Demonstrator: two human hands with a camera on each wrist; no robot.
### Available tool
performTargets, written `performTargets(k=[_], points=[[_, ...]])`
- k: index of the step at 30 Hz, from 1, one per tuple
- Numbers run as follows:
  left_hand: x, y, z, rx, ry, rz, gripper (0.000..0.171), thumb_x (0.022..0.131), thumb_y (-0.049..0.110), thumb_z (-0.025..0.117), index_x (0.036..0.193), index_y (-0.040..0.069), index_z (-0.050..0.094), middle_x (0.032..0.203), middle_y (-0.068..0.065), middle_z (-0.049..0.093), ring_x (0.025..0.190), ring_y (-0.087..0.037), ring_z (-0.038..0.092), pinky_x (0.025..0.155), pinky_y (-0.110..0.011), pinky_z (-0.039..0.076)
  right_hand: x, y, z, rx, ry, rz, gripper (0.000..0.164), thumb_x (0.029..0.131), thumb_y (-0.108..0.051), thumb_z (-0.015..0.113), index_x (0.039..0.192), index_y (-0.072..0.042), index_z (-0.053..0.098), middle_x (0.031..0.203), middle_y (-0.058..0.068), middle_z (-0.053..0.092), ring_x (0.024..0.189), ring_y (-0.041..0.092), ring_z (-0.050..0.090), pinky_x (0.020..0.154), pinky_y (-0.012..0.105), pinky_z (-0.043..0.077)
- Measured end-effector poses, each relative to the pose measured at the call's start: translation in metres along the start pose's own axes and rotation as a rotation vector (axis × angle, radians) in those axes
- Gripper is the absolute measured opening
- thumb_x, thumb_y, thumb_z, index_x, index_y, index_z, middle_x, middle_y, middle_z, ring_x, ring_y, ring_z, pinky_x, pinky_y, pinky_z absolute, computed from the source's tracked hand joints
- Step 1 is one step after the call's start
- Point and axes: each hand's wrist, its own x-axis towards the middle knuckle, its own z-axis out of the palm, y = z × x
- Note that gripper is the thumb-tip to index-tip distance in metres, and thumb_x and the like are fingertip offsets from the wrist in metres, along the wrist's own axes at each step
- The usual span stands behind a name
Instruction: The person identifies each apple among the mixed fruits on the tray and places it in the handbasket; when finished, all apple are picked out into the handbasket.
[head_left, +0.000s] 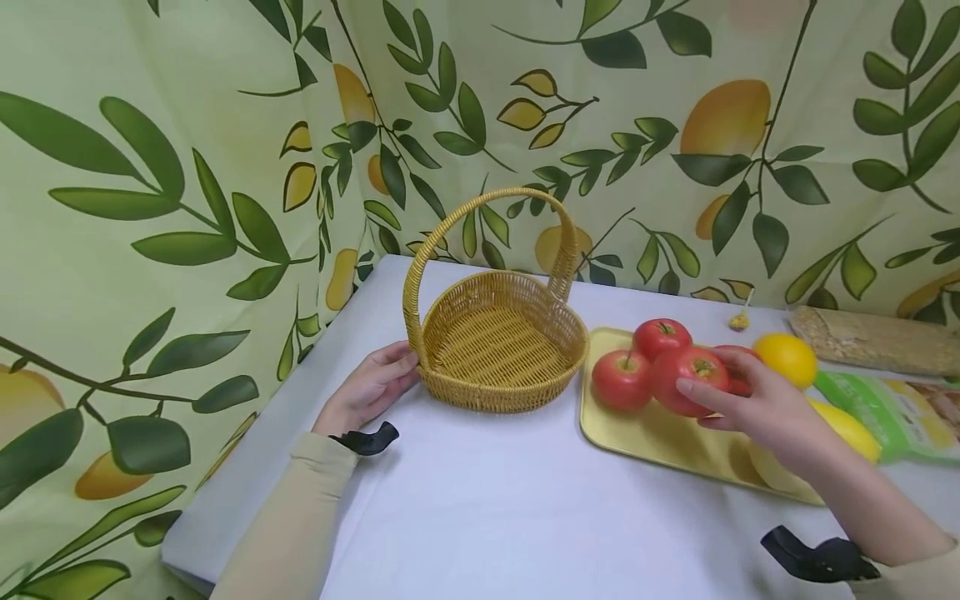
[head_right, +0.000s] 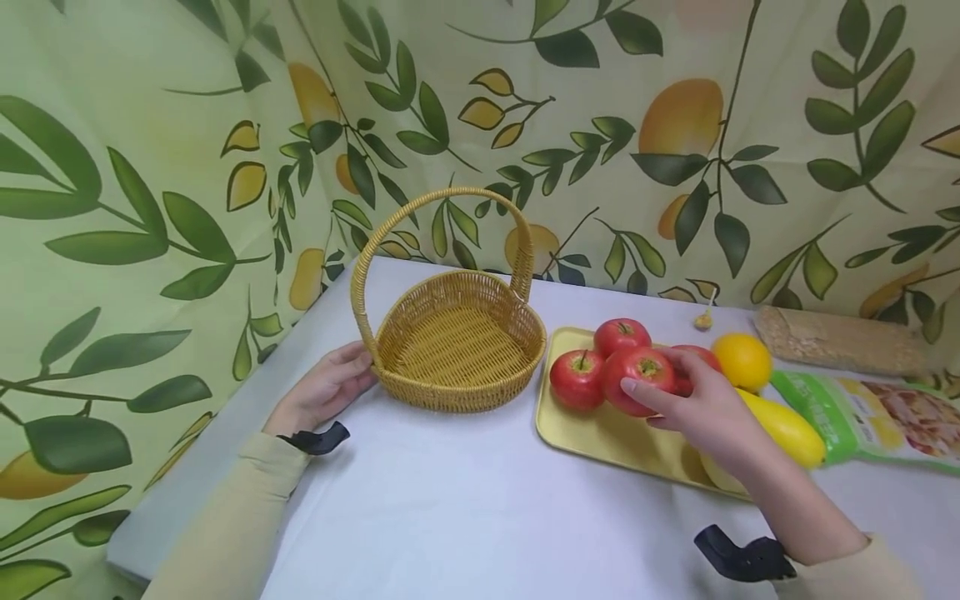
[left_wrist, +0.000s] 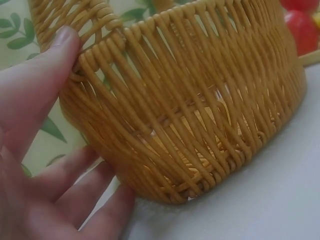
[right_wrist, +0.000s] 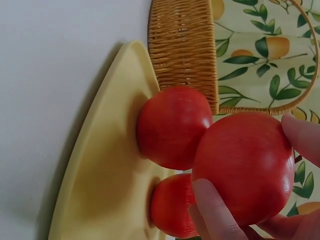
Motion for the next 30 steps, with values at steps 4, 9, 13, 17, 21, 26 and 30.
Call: performTargets(k=[4, 9, 13, 17, 21, 26, 30], points=[[0.001, -0.001, 0.002, -0.003, -0.027, 0.006, 0.044, 0.104, 0.010, 0.061, 0.142, -0.009, 0.050, 0.142, -0.016, 0.054, 0.126, -0.020, 0.056, 0.110, -0.032, 0.044, 0.003, -0.006, -0.002, -0.017, 0.003, -0.001, 0.093, 0.097, -0.054, 0.066, 0.158, 0.002, 0.024, 0.146, 0.029, 0.042, 0.118, 0.039, 0.054, 0.082, 0.037, 0.061], [0.002, -0.001, 0.002, 0.021, -0.047, 0.012, 0.043, 0.104, 0.007, 0.060, 0.141, -0.011, 0.047, 0.142, -0.019, 0.049, 0.129, -0.024, 0.053, 0.112, -0.033, 0.043, 0.006, -0.017, -0.002, -0.016, 0.008, -0.031, 0.090, 0.097, -0.054, 0.064, 0.158, 0.000, 0.026, 0.145, 0.026, 0.045, 0.112, 0.036, 0.058, 0.080, 0.035, 0.060], [0.001, -0.001, 0.001, 0.050, -0.023, 0.005, 0.045, 0.103, 0.004, 0.060, 0.142, -0.012, 0.045, 0.143, -0.022, 0.045, 0.128, -0.025, 0.054, 0.110, -0.034, 0.045, 0.008, -0.026, 0.001, 0.017, 0.005, -0.057, 0.087, 0.098, -0.052, 0.065, 0.159, -0.003, 0.028, 0.145, 0.024, 0.045, 0.110, 0.035, 0.060, 0.080, 0.035, 0.061], [-0.002, -0.001, 0.000, 0.062, -0.006, 0.010, 0.047, 0.103, 0.004, 0.060, 0.144, -0.012, 0.044, 0.144, -0.022, 0.046, 0.126, -0.023, 0.056, 0.110, -0.035, 0.045, 0.012, -0.035, 0.004, 0.017, 0.000, -0.090, 0.086, 0.098, -0.053, 0.065, 0.158, -0.003, 0.029, 0.145, 0.024, 0.046, 0.104, 0.033, 0.065, 0.079, 0.033, 0.060], [-0.003, -0.003, 0.002, 0.059, -0.006, 0.025, 0.048, 0.103, 0.004, 0.059, 0.145, -0.014, 0.042, 0.140, -0.021, 0.048, 0.124, -0.021, 0.057, 0.112, -0.036, 0.044, 0.018, -0.043, 0.008, 0.011, -0.011, -0.108, 0.086, 0.098, -0.053, 0.065, 0.158, -0.001, 0.030, 0.147, 0.023, 0.045, 0.110, 0.035, 0.062, 0.081, 0.032, 0.061], [-0.004, -0.003, 0.004, 0.035, 0.002, 0.028, 0.045, 0.103, 0.002, 0.058, 0.143, -0.014, 0.044, 0.135, -0.017, 0.051, 0.120, -0.019, 0.059, 0.110, -0.035, 0.045, 0.025, -0.052, 0.014, 0.002, -0.041, -0.098, 0.091, 0.095, -0.059, 0.064, 0.159, -0.004, 0.028, 0.148, 0.021, 0.044, 0.123, 0.038, 0.052, 0.085, 0.035, 0.058], [-0.004, -0.003, 0.003, 0.015, 0.000, 0.027, 0.032, 0.103, 0.001, 0.059, 0.134, -0.004, 0.057, 0.130, -0.013, 0.054, 0.119, -0.019, 0.059, 0.110, -0.034, 0.045, 0.031, -0.060, 0.018, 0.020, -0.064, -0.108, 0.090, 0.095, -0.058, 0.066, 0.158, -0.006, 0.029, 0.148, 0.020, 0.044, 0.130, 0.041, 0.043, 0.088, 0.042, 0.057]])
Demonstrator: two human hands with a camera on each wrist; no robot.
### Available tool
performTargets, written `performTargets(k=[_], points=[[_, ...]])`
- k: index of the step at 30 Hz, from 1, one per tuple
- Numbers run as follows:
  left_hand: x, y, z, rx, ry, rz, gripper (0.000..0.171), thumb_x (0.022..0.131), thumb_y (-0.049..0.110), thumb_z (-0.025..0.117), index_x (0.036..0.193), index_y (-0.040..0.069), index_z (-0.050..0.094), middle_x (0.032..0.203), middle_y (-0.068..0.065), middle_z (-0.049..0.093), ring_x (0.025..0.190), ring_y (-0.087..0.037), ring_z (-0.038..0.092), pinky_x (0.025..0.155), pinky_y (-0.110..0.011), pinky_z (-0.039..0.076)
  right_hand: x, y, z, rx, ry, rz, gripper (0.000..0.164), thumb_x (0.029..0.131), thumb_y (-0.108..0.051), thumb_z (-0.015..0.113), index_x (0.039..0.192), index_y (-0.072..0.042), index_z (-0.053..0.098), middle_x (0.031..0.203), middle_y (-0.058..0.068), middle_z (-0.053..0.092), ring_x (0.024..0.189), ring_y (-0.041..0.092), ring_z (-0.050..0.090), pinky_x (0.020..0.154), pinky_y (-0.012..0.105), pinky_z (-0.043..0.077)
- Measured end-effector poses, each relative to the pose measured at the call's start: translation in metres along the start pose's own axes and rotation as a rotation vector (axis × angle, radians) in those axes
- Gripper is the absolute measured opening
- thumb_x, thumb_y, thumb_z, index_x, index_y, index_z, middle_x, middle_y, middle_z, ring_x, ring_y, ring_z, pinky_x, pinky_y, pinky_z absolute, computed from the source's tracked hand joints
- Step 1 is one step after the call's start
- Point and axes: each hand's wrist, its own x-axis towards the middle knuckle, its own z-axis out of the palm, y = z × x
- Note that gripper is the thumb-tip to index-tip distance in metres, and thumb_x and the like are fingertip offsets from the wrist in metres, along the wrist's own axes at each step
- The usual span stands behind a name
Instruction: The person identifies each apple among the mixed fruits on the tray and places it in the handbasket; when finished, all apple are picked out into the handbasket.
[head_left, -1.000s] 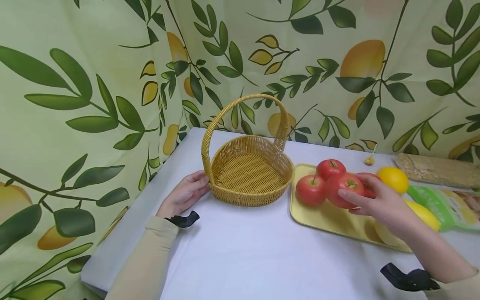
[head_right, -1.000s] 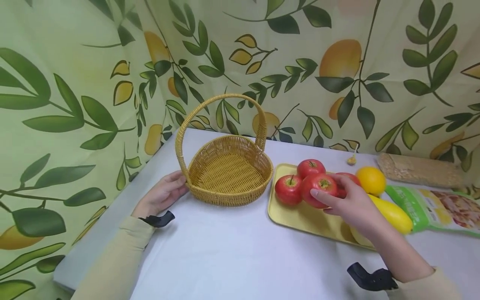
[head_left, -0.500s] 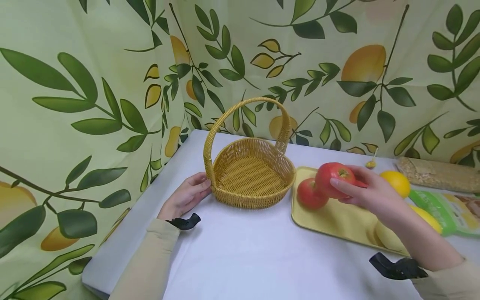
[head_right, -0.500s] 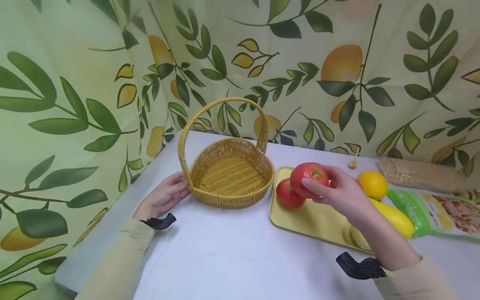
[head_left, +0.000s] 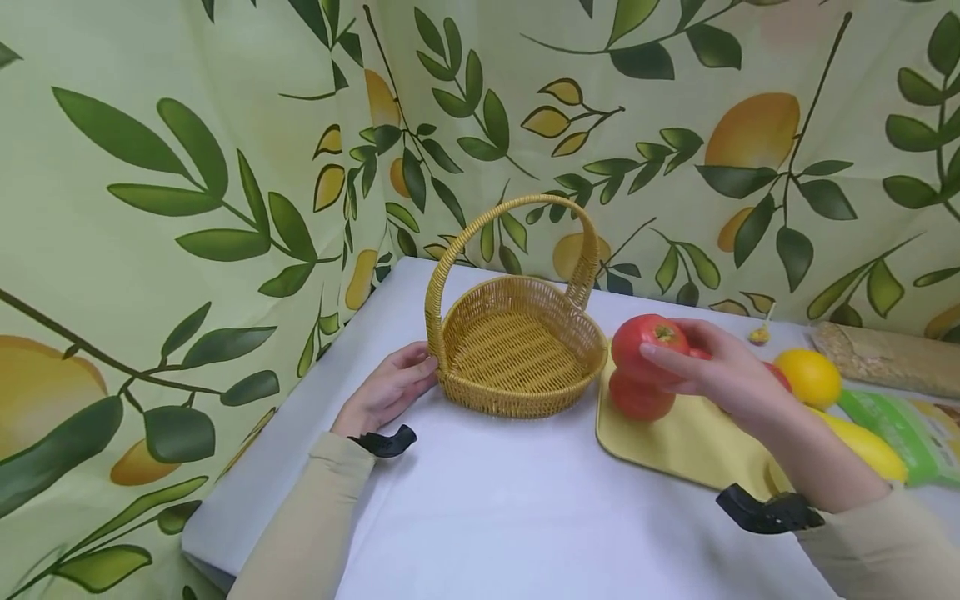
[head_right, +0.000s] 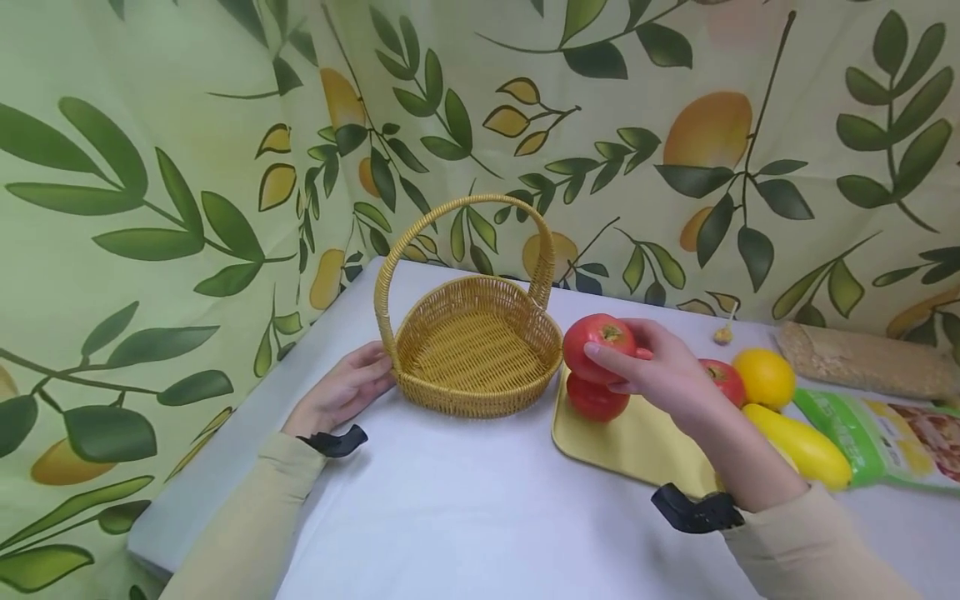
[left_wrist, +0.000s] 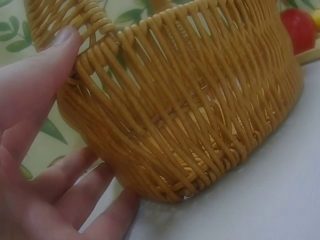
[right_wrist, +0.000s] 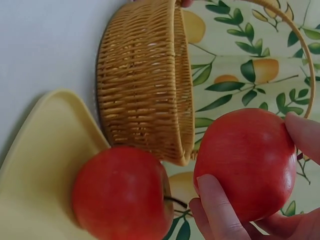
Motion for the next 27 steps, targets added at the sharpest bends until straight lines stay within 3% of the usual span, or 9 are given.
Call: performTargets(k=[6, 17, 27], points=[[0.000, -0.002, -0.001, 0.001, 0.019, -0.012, 0.023, 0.103, 0.000, 0.057, 0.121, 0.010, 0.067, 0.130, -0.012, 0.055, 0.119, -0.019, 0.059, 0.109, -0.034, 0.046, 0.009, -0.005, 0.009, 0.030, -0.015, 0.007, 0.090, 0.095, -0.057, 0.066, 0.158, -0.006, 0.028, 0.150, 0.021, 0.043, 0.133, 0.043, 0.039, 0.090, 0.049, 0.058], [0.003, -0.002, -0.002, -0.010, 0.026, 0.000, 0.024, 0.103, -0.003, 0.056, 0.119, 0.009, 0.067, 0.130, -0.016, 0.054, 0.115, -0.019, 0.061, 0.107, -0.035, 0.048, 0.022, -0.018, 0.019, 0.005, -0.019, 0.007, 0.092, 0.093, -0.058, 0.067, 0.159, -0.008, 0.028, 0.150, 0.020, 0.042, 0.134, 0.043, 0.038, 0.091, 0.055, 0.056], [0.001, -0.001, 0.001, 0.009, 0.024, -0.001, 0.022, 0.101, 0.001, 0.060, 0.119, 0.012, 0.068, 0.125, -0.009, 0.058, 0.114, -0.018, 0.062, 0.106, -0.034, 0.049, 0.031, -0.027, 0.026, -0.014, -0.044, -0.010, 0.088, 0.093, -0.057, 0.069, 0.156, -0.007, 0.032, 0.146, 0.019, 0.044, 0.123, 0.039, 0.051, 0.089, 0.051, 0.057]])
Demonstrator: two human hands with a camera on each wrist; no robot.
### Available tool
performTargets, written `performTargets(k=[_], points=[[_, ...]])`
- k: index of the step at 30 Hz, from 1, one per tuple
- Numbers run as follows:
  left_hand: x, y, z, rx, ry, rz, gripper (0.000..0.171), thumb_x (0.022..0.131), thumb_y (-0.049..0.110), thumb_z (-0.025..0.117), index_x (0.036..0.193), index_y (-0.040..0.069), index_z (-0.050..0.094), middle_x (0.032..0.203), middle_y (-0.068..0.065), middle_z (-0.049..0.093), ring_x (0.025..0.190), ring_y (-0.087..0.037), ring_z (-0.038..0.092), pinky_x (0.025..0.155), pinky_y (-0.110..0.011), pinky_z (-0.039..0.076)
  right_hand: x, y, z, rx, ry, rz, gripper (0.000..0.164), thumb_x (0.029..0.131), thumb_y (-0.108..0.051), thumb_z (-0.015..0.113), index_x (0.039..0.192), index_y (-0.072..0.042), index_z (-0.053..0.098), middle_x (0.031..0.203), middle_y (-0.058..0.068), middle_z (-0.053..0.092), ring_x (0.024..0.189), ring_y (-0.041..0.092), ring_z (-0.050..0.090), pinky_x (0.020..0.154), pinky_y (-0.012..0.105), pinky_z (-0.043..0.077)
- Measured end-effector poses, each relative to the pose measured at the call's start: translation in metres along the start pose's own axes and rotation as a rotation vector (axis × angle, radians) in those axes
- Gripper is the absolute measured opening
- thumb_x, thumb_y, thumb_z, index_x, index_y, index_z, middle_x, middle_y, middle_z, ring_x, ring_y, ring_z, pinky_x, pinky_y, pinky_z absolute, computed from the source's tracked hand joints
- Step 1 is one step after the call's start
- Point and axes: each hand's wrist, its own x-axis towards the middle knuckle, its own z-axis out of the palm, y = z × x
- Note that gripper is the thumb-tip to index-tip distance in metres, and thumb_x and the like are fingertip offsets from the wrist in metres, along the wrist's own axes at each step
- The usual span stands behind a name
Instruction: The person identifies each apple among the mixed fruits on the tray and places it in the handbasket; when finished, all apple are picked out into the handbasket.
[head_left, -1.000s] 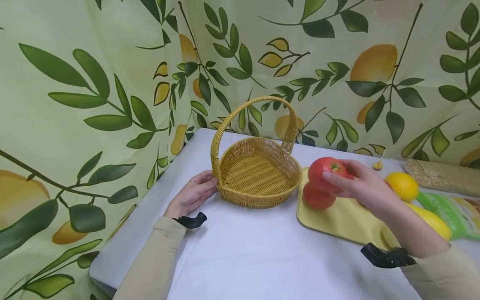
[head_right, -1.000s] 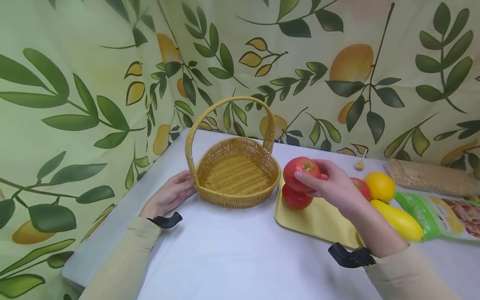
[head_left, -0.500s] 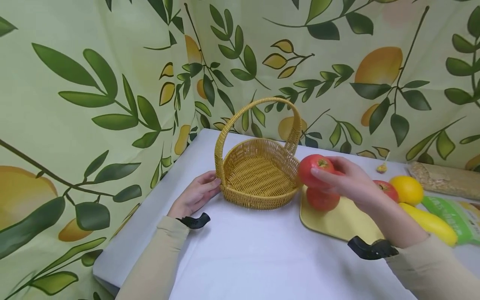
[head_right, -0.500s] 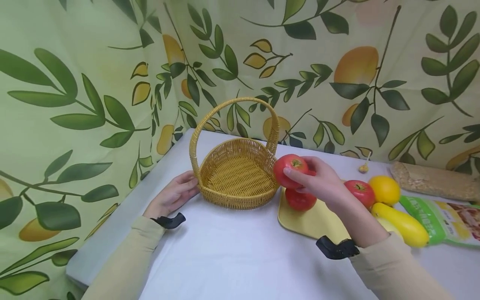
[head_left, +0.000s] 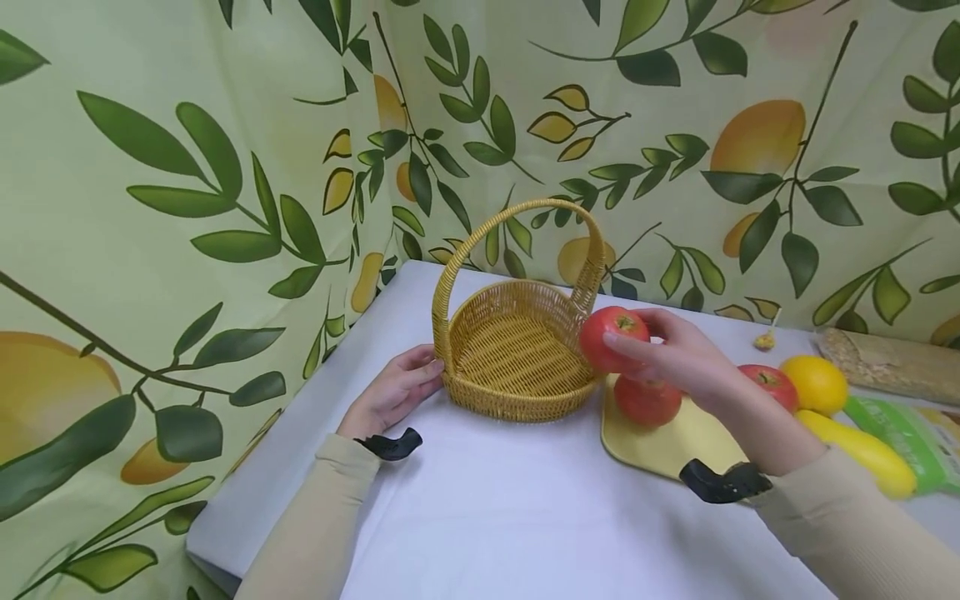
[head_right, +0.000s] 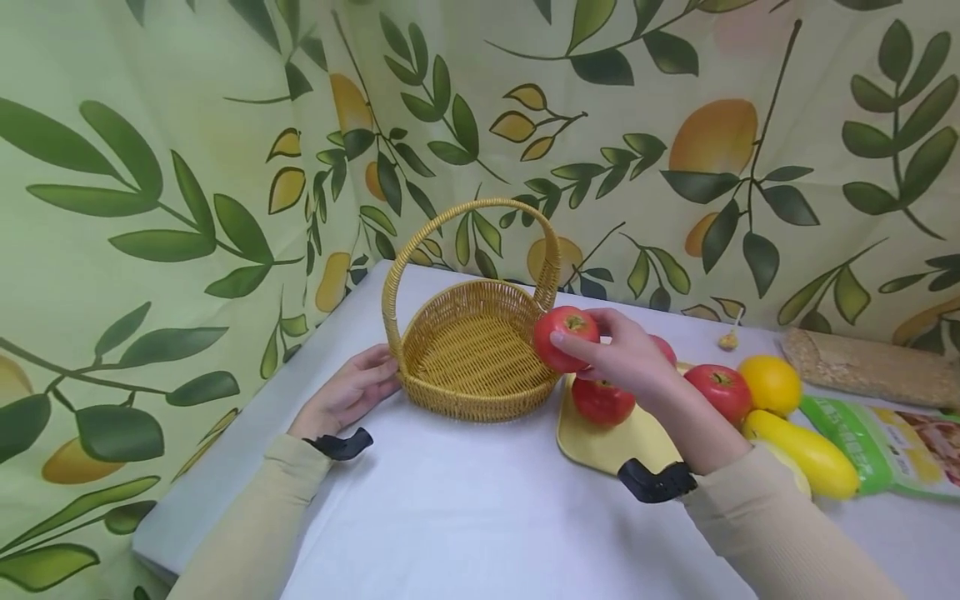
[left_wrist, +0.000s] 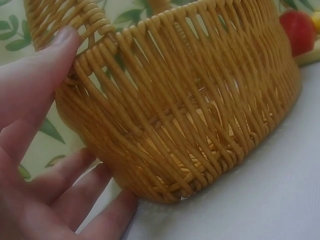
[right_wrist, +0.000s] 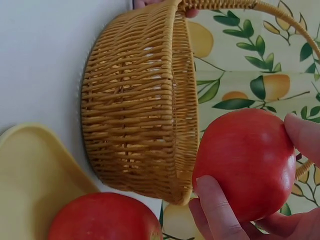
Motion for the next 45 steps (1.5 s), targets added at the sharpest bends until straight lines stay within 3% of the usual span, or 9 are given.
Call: performTargets(k=[7, 14, 20, 31, 38, 45], points=[[0.005, -0.005, 0.006, -0.005, -0.022, -0.014, 0.021, 0.102, -0.001, 0.058, 0.115, 0.012, 0.068, 0.121, -0.008, 0.059, 0.112, -0.018, 0.062, 0.106, -0.035, 0.049, 0.007, 0.000, -0.002, 0.000, -0.043, 0.004, 0.090, 0.093, -0.057, 0.068, 0.156, -0.005, 0.030, 0.148, 0.020, 0.042, 0.109, 0.033, 0.066, 0.094, 0.055, 0.055], [0.008, -0.006, 0.007, -0.005, -0.005, -0.017, 0.022, 0.101, -0.002, 0.058, 0.115, 0.011, 0.069, 0.123, -0.011, 0.060, 0.111, -0.019, 0.063, 0.103, -0.034, 0.051, 0.016, 0.001, -0.003, 0.079, -0.113, 0.011, 0.093, 0.094, -0.054, 0.069, 0.159, -0.004, 0.024, 0.147, 0.021, 0.047, 0.119, 0.037, 0.062, 0.099, 0.057, 0.052], [0.014, -0.010, 0.014, -0.004, -0.057, -0.045, 0.021, 0.100, 0.003, 0.062, 0.119, 0.011, 0.068, 0.130, -0.015, 0.058, 0.116, -0.020, 0.062, 0.109, -0.038, 0.046, 0.020, 0.002, -0.013, 0.179, -0.191, 0.076, 0.097, 0.095, -0.054, 0.068, 0.161, -0.004, 0.018, 0.144, 0.022, 0.054, 0.124, 0.041, 0.061, 0.108, 0.063, 0.042], [0.008, -0.004, 0.008, -0.004, -0.028, -0.033, 0.021, 0.100, 0.003, 0.063, 0.119, 0.011, 0.068, 0.138, -0.022, 0.051, 0.117, -0.022, 0.061, 0.108, -0.038, 0.047, 0.040, -0.008, -0.004, 0.181, -0.212, 0.073, 0.095, 0.092, -0.054, 0.072, 0.159, -0.005, 0.025, 0.140, 0.019, 0.056, 0.120, 0.034, 0.063, 0.113, 0.062, 0.035], [0.003, -0.005, 0.004, -0.003, -0.025, -0.023, 0.023, 0.099, 0.003, 0.065, 0.121, 0.006, 0.066, 0.131, -0.017, 0.057, 0.116, -0.020, 0.062, 0.109, -0.039, 0.047, 0.060, -0.013, 0.008, 0.176, -0.213, 0.058, 0.087, 0.093, -0.049, 0.074, 0.153, -0.001, 0.034, 0.136, 0.020, 0.058, 0.115, 0.032, 0.064, 0.100, 0.044, 0.054], [0.001, 0.000, -0.001, 0.009, -0.002, -0.018, 0.031, 0.100, -0.001, 0.060, 0.131, -0.005, 0.059, 0.133, -0.020, 0.055, 0.117, -0.023, 0.061, 0.109, -0.039, 0.047, 0.080, -0.021, 0.018, 0.188, -0.227, 0.091, 0.078, 0.094, -0.046, 0.073, 0.146, 0.002, 0.041, 0.134, 0.021, 0.057, 0.111, 0.029, 0.063, 0.092, 0.036, 0.058]])
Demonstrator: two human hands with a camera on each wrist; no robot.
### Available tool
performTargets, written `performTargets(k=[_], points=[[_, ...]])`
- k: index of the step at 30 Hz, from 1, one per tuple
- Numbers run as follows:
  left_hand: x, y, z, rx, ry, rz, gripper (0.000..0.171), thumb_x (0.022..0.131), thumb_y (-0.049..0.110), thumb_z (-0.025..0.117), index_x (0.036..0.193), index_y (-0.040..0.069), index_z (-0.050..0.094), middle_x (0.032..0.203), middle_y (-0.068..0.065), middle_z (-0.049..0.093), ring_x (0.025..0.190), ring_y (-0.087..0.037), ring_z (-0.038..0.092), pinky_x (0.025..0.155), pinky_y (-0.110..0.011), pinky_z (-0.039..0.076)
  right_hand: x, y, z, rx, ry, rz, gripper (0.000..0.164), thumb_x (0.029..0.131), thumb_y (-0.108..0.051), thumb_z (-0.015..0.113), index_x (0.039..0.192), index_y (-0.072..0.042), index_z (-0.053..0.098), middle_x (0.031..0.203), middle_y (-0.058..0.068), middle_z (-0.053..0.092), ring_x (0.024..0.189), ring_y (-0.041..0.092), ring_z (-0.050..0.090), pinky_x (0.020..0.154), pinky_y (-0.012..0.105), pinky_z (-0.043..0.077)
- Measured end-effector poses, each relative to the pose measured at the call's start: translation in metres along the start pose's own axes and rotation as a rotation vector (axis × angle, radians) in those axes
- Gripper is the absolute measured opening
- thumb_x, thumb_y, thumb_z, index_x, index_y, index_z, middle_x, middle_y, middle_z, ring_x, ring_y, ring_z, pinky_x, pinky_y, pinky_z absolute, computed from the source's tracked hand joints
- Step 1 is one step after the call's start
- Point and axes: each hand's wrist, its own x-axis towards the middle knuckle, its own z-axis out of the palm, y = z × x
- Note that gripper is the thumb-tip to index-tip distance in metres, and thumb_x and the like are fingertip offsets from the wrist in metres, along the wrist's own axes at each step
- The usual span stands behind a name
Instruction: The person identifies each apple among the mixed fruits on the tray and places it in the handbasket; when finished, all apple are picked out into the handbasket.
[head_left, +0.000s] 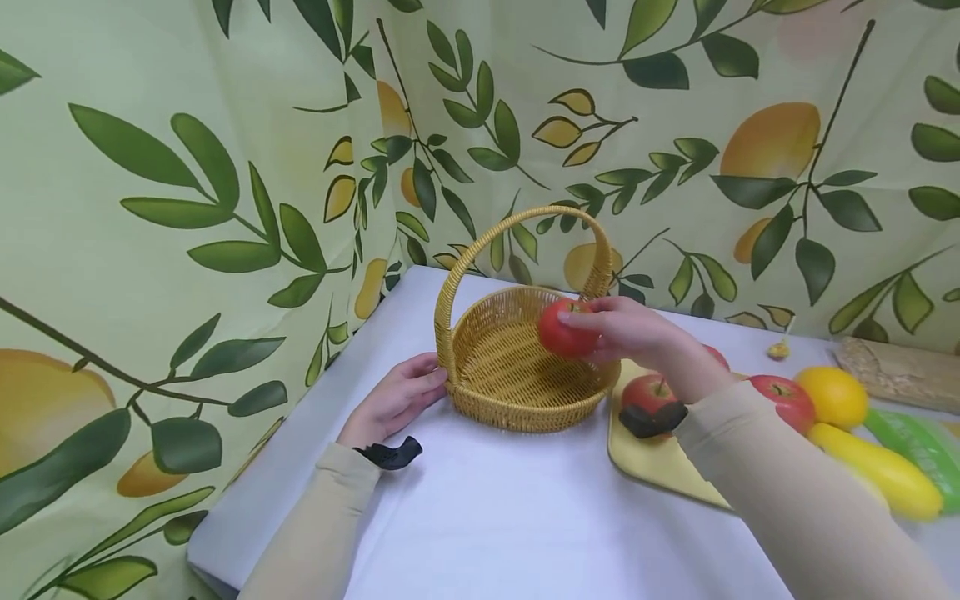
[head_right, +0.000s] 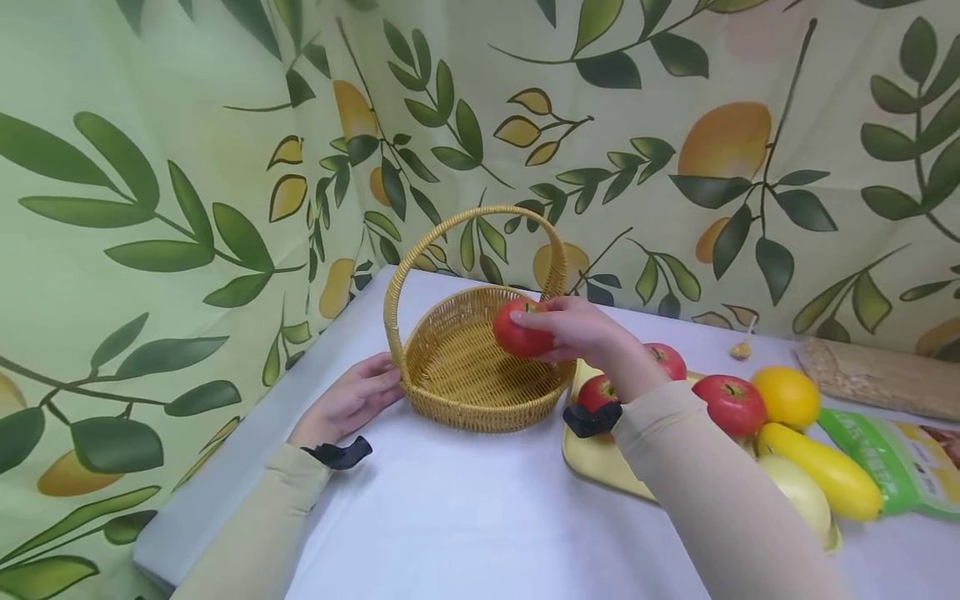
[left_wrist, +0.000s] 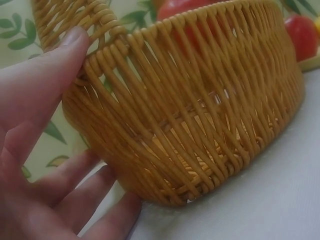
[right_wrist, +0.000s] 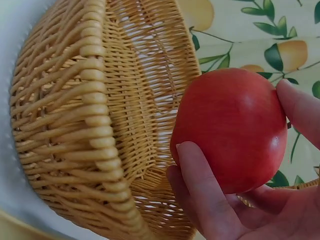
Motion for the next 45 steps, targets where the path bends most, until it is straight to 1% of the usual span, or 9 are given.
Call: performTargets(k=[2, 5, 8, 20, 25, 29, 33, 37, 45], points=[[0.000, 0.001, 0.000, -0.003, -0.001, -0.003, 0.030, 0.101, -0.001, 0.060, 0.131, -0.005, 0.060, 0.132, -0.019, 0.055, 0.117, -0.022, 0.061, 0.108, -0.039, 0.047, 0.002, 0.000, 0.002, 0.022, -0.010, 0.012, 0.077, 0.094, -0.044, 0.074, 0.146, 0.002, 0.041, 0.135, 0.021, 0.055, 0.112, 0.030, 0.063, 0.093, 0.037, 0.058], [-0.001, 0.001, -0.002, -0.016, -0.006, -0.006, 0.026, 0.101, -0.003, 0.058, 0.126, 0.001, 0.064, 0.129, -0.015, 0.058, 0.115, -0.021, 0.063, 0.108, -0.037, 0.048, 0.005, 0.003, 0.004, 0.053, -0.029, 0.016, 0.077, 0.094, -0.041, 0.075, 0.146, 0.003, 0.039, 0.138, 0.023, 0.052, 0.116, 0.033, 0.061, 0.095, 0.039, 0.057], [-0.001, 0.001, -0.001, -0.022, -0.008, -0.007, 0.024, 0.101, -0.003, 0.057, 0.120, 0.007, 0.068, 0.127, -0.013, 0.058, 0.113, -0.020, 0.063, 0.107, -0.036, 0.048, 0.006, 0.004, 0.004, 0.059, -0.031, 0.014, 0.074, 0.095, -0.039, 0.075, 0.145, 0.004, 0.040, 0.139, 0.023, 0.051, 0.119, 0.034, 0.059, 0.094, 0.040, 0.057], [-0.003, 0.001, -0.002, -0.016, -0.024, 0.018, 0.028, 0.101, -0.003, 0.059, 0.111, 0.018, 0.074, 0.118, -0.007, 0.063, 0.109, -0.017, 0.064, 0.103, -0.034, 0.051, 0.004, 0.007, -0.002, 0.053, -0.026, 0.015, 0.076, 0.094, -0.042, 0.075, 0.146, 0.001, 0.040, 0.142, 0.022, 0.049, 0.123, 0.036, 0.055, 0.095, 0.041, 0.057], [-0.003, 0.001, -0.002, -0.010, -0.018, 0.013, 0.025, 0.100, -0.001, 0.061, 0.111, 0.017, 0.074, 0.119, -0.008, 0.063, 0.110, -0.018, 0.065, 0.104, -0.035, 0.050, 0.006, 0.001, -0.002, 0.038, -0.003, 0.027, 0.079, 0.094, -0.042, 0.075, 0.148, 0.001, 0.037, 0.139, 0.022, 0.052, 0.118, 0.035, 0.060, 0.093, 0.040, 0.058], [-0.002, 0.000, -0.001, -0.003, -0.021, 0.006, 0.022, 0.100, 0.000, 0.062, 0.115, 0.013, 0.072, 0.120, -0.008, 0.063, 0.111, -0.019, 0.064, 0.106, -0.036, 0.049, 0.009, -0.004, -0.001, 0.044, -0.017, 0.009, 0.081, 0.095, -0.041, 0.074, 0.151, 0.003, 0.034, 0.140, 0.023, 0.051, 0.118, 0.035, 0.060, 0.093, 0.040, 0.058], [0.001, -0.003, 0.002, -0.002, -0.012, -0.002, 0.023, 0.100, 0.000, 0.062, 0.121, 0.005, 0.069, 0.119, -0.008, 0.063, 0.111, -0.019, 0.064, 0.105, -0.036, 0.050, 0.013, -0.006, 0.003, 0.088, -0.019, -0.009, 0.079, 0.095, -0.037, 0.074, 0.150, 0.005, 0.035, 0.141, 0.024, 0.049, 0.121, 0.036, 0.059, 0.097, 0.042, 0.056], [0.002, -0.005, 0.003, 0.003, -0.029, -0.011, 0.030, 0.100, 0.001, 0.063, 0.130, -0.003, 0.062, 0.123, -0.009, 0.062, 0.114, -0.021, 0.063, 0.107, -0.038, 0.048, 0.019, -0.005, 0.007, 0.139, 0.018, -0.005, 0.075, 0.095, -0.036, 0.075, 0.148, 0.004, 0.039, 0.141, 0.023, 0.050, 0.122, 0.036, 0.058, 0.099, 0.044, 0.054], [-0.002, 0.001, -0.003, 0.039, -0.028, -0.011, 0.032, 0.100, 0.000, 0.062, 0.131, -0.006, 0.060, 0.126, -0.013, 0.061, 0.113, -0.021, 0.064, 0.105, -0.037, 0.050, 0.036, -0.010, 0.013, 0.181, 0.027, 0.017, 0.079, 0.092, -0.032, 0.080, 0.149, 0.004, 0.038, 0.142, 0.023, 0.048, 0.125, 0.038, 0.056, 0.099, 0.048, 0.054]])
